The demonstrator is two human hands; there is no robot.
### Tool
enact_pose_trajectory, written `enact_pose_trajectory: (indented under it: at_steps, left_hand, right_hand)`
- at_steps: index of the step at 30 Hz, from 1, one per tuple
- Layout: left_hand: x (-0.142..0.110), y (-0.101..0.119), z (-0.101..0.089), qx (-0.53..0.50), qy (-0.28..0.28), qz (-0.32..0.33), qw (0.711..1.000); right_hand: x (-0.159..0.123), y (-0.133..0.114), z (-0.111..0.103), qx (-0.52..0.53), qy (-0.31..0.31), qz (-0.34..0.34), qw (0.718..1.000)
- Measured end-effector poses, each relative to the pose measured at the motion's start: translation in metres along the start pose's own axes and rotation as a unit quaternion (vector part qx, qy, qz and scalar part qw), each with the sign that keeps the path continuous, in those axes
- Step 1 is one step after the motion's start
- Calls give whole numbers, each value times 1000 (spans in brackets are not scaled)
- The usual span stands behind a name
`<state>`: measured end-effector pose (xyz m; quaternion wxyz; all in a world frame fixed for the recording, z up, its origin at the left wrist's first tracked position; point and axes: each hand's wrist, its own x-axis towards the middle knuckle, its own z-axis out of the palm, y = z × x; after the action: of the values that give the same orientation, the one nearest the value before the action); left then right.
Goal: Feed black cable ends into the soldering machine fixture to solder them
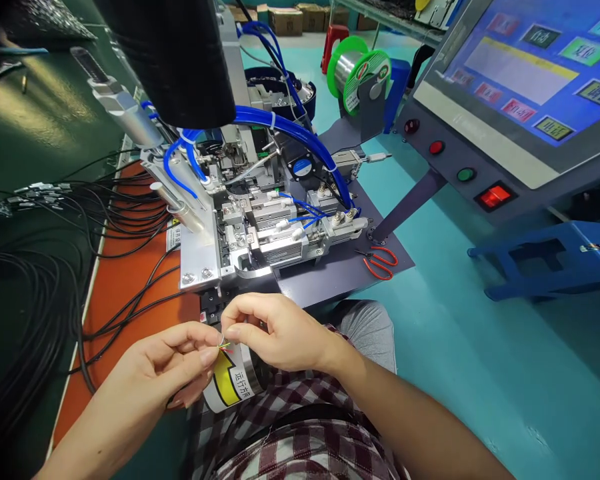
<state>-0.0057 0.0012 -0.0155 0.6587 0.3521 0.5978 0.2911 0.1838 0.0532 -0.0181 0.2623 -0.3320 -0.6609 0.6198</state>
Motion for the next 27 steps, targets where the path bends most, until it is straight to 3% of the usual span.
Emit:
enact_pose_trajectory:
  at_steps: [6,10,15,19,22,27]
  left_hand:
    - [-4,6,9,-16,29,10,999]
    - [-4,4,9,-15,48,20,999]
    - [0,-2,1,-22,27,12,999]
    - [0,-4,0,-33,34,11,999]
    - [-1,-4,2,-39,31,16,999]
    - [0,-1,4,-58,27,18,998]
  right_hand:
    - [2,3,2,-67,13,-52,996]
    - [3,8,10,2,46,-23,999]
    - [-6,12,20,20,152,40,987]
    - [-14,14,30,-113,227,-70,965]
    - [-16,16,35,-181,236,-170,939]
    - [-14,21,37,-276,239,-229,902]
